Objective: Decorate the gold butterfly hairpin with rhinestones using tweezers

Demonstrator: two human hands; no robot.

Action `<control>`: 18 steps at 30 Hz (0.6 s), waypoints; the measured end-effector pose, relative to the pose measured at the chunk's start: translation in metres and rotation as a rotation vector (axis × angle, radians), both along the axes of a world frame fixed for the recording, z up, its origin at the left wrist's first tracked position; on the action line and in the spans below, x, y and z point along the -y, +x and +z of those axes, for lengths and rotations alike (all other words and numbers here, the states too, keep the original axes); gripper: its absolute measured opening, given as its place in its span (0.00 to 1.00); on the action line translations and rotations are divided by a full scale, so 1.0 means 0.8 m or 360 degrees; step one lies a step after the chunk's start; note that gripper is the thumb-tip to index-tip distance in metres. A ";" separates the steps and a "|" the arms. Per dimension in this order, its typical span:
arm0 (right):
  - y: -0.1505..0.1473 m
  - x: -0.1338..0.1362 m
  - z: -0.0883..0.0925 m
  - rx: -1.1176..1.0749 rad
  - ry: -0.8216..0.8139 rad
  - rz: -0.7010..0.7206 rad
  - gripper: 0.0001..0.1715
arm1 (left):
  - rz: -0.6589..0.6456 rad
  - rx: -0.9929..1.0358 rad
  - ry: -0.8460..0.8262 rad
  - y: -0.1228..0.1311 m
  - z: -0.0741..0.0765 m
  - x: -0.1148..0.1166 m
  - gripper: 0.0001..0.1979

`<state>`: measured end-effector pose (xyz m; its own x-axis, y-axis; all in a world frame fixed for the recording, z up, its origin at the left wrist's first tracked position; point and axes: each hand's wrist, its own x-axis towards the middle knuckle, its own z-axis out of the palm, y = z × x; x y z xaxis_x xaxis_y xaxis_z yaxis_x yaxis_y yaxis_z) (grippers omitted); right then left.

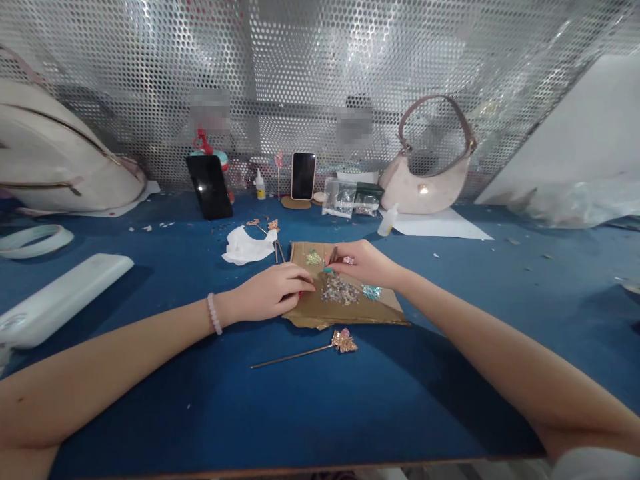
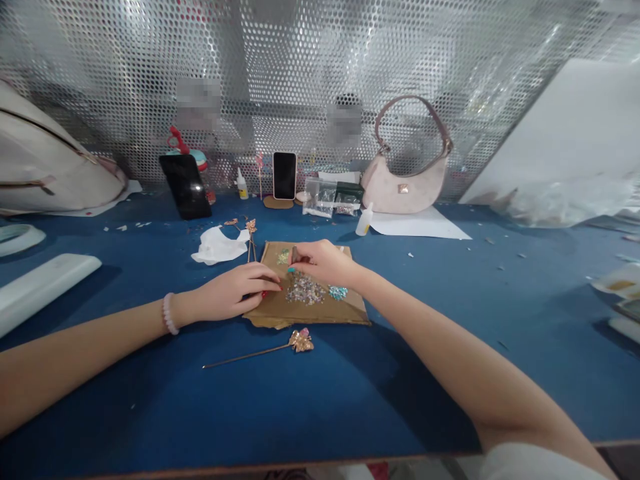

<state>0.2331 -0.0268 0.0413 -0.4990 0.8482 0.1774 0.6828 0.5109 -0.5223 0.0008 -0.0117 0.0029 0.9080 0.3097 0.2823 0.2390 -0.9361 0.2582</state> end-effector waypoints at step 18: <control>-0.005 0.004 0.002 0.0092 -0.0012 -0.0018 0.05 | -0.0003 -0.0014 -0.0034 0.001 0.001 0.000 0.16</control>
<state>0.2293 -0.0299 0.0429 -0.4989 0.8549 0.1423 0.7174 0.4995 -0.4857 0.0017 -0.0114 0.0038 0.9110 0.3138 0.2677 0.2396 -0.9309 0.2758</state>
